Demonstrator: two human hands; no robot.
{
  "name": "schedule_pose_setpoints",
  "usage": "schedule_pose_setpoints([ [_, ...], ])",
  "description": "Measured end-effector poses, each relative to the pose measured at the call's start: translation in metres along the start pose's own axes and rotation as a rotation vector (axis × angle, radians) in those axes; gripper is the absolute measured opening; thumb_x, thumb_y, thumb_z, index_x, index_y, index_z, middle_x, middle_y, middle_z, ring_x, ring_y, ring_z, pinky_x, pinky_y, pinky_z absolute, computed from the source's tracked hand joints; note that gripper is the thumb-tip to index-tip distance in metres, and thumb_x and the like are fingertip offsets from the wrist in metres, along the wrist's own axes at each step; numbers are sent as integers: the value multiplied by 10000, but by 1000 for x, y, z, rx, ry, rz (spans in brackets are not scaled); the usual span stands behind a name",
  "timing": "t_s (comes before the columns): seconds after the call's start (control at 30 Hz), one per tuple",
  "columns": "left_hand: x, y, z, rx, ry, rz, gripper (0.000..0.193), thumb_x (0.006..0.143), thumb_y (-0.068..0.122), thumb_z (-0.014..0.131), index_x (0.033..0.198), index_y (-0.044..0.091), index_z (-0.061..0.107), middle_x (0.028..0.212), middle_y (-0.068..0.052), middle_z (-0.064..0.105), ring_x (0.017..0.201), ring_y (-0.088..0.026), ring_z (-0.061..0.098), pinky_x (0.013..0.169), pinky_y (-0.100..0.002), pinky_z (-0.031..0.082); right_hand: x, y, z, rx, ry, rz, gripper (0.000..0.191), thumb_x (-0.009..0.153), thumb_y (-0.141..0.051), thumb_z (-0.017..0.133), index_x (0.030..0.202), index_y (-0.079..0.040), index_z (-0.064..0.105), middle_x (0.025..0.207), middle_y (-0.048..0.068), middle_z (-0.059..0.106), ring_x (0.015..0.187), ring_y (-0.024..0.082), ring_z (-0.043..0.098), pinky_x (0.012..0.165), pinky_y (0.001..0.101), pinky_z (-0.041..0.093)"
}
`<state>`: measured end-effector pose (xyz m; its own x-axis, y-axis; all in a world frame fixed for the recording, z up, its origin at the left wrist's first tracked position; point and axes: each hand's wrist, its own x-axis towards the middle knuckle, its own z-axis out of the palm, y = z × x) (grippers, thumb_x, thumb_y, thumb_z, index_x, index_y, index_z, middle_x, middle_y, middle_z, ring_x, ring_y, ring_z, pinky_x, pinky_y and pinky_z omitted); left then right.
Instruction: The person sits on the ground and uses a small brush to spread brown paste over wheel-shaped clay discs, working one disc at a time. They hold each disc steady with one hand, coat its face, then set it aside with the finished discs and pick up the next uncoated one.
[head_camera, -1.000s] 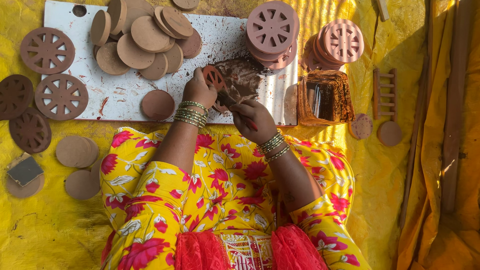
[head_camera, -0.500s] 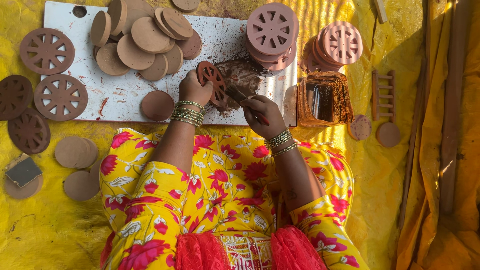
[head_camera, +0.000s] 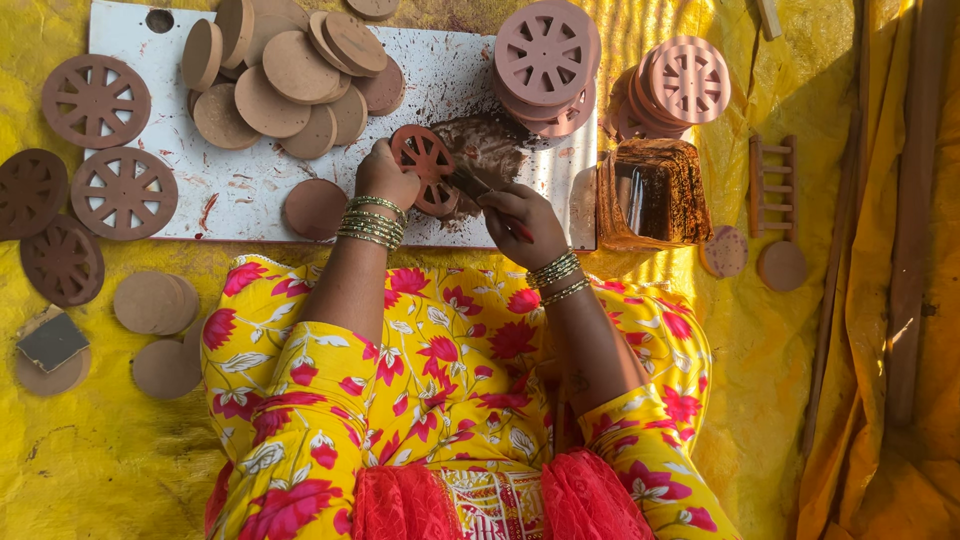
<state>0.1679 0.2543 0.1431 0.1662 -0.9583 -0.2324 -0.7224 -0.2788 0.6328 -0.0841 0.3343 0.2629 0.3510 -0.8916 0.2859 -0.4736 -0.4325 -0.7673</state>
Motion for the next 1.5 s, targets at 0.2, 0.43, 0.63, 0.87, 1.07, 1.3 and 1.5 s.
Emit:
schedule_pose_setpoints([
  [0.2,-9,11,-11,-109,224,120,625,769,171,833,1295,-49,579,1103,-255,720,1007,-383,721,881,-442,571,-2,10,1,-4,-118,-39,172,906,-46,719,1076,-72,727,942,133,675,846,326,690,736,391,558],
  [0.43,-21,26,-19,-153,124,105,458,793,141,819,1187,19,621,1019,-181,759,960,-357,738,842,-440,578,-5,26,22,-65,-30,135,189,922,-128,723,1108,-100,739,923,153,689,827,332,696,740,403,564],
  [0.63,-26,37,-20,-172,86,133,346,833,64,734,1152,55,601,981,-164,752,930,-372,731,796,-459,579,-13,70,28,250,99,348,242,1013,-218,697,1174,-37,710,920,111,778,850,174,771,762,312,591],
  [0.87,-27,39,-12,-118,32,92,342,829,104,774,1099,17,583,967,-196,732,929,-391,720,801,-471,577,-16,111,57,606,166,475,255,1042,-187,645,1192,17,675,940,87,770,817,117,723,713,255,569],
  [1.07,-21,33,-12,-135,45,112,340,769,131,823,1009,18,610,934,-204,735,904,-392,717,802,-464,575,-12,90,40,308,198,364,259,1005,-206,691,1114,29,711,899,73,771,811,94,728,712,238,572],
  [1.3,-24,36,-10,-86,13,124,338,781,107,777,1049,7,598,960,-213,733,925,-401,717,814,-465,584,-8,45,25,17,136,213,187,998,-195,687,1052,-23,739,852,133,736,745,231,718,672,336,553],
  [1.5,-34,50,-9,-67,8,147,360,792,137,790,1060,-3,595,973,-222,724,937,-413,708,818,-471,579,2,20,33,-284,-7,67,169,949,-198,722,1079,-96,760,842,138,715,757,362,683,660,441,534],
])
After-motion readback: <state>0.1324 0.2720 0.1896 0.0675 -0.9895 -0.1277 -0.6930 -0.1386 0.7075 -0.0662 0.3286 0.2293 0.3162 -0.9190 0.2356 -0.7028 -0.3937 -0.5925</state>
